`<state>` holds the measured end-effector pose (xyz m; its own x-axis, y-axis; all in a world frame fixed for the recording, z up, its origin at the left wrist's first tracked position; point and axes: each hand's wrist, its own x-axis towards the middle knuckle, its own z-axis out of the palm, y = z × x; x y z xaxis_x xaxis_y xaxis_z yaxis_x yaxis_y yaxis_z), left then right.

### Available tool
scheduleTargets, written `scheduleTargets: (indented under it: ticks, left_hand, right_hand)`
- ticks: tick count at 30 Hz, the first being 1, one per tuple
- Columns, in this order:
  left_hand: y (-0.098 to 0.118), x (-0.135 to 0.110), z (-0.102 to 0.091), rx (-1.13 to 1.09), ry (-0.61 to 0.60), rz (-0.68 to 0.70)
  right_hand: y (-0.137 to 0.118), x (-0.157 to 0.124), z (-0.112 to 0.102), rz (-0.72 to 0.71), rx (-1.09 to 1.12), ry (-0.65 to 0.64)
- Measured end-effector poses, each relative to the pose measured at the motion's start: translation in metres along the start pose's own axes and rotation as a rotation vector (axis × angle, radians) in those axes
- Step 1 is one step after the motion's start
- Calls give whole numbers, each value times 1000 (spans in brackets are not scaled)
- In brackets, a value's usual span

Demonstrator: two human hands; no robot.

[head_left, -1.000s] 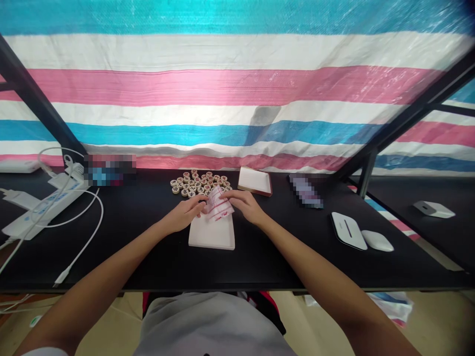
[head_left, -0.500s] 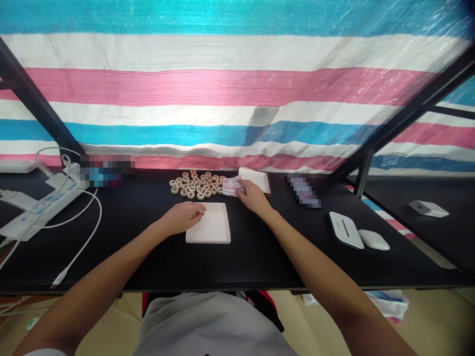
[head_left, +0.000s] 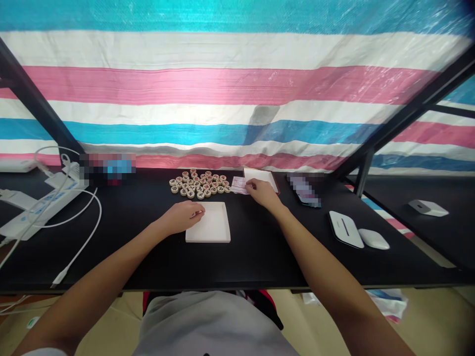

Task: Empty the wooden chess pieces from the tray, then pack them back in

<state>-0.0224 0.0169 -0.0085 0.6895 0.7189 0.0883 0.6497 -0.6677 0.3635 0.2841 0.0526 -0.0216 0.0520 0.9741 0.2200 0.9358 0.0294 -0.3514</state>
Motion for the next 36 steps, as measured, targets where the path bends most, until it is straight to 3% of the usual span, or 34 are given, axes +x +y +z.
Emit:
scheduleTargets:
  ticks: [8, 14, 18, 25, 36]
  left_hand:
    - [2, -1, -2, 12, -13, -4]
    - [4, 0, -3, 23, -14, -4]
    - [2, 0, -3, 35, -22, 2]
    - [2, -1, -3, 45, -20, 0]
    - [1, 0, 0, 100, 52, -27]
  right_hand:
    - [14, 5, 0, 30, 8, 27]
    - [-2, 0, 2, -212, 66, 139]
    - [-15, -5, 5, -292, -56, 72]
    - [-6, -4, 11, -224, -298, 1]
    - [-4, -5, 15, -203, -285, 13]
